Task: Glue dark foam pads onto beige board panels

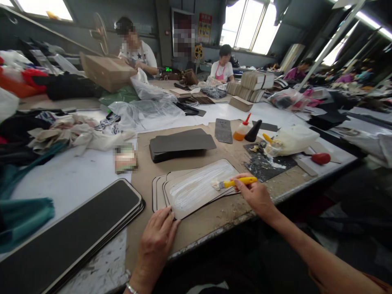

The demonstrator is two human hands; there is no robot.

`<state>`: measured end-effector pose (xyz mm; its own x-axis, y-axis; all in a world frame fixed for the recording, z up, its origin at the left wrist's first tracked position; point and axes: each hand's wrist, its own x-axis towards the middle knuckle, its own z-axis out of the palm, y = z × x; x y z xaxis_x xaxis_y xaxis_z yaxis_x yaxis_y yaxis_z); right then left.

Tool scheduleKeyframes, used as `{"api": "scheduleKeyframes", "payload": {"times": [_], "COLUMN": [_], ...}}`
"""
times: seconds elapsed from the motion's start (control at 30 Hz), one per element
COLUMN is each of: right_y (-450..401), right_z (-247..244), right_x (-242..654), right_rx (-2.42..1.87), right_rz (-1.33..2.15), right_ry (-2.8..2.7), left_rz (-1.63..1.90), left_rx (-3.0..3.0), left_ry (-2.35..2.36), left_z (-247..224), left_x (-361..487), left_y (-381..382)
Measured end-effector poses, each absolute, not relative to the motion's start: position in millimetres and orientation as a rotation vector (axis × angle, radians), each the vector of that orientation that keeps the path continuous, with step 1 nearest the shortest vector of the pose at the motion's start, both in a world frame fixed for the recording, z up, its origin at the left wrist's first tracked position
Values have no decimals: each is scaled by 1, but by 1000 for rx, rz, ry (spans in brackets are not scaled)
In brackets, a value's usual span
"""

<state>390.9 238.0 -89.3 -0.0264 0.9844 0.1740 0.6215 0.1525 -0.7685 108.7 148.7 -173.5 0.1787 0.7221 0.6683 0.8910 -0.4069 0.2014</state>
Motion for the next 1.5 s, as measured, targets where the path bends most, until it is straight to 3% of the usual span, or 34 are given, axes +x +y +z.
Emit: {"api": "scheduleKeyframes", "payload": {"times": [0.2,0.57,0.8,0.97,1.1,1.27,1.37,1.5], "right_y": [268,284,355,415,433,441,441,410], "right_z": [-86,-51,-35,-58,-80,-86,-69,-26], "right_x": [445,422,385,367,360,352,344,328], "right_rx": [-1761,-1639,-1522,-1764,-1858,-1793,-1769,-1450], "right_rz": [407,223,438,482,731,907,845,337], "right_ry": [-1565,-1791,-2027,-1937,-1860,-1811,-1847,-2205], "left_rz": [-1048,-1036,-1131,-1509,-1854,-2152,-2496,-3240], "left_rx": [-2216,-2205,-2161,-2008,-1957,-1921,-1749,-1041], "left_ry": [-1532,-1615,-1706,-2143,-2550,-2724,-2895,-3033], "left_z": [-173,-168,-145,-121,-114,-116,-116,-107], "left_x": [108,100,86,91,106,125,131,133], "left_y": [149,145,163,211,242,265,274,279]}}
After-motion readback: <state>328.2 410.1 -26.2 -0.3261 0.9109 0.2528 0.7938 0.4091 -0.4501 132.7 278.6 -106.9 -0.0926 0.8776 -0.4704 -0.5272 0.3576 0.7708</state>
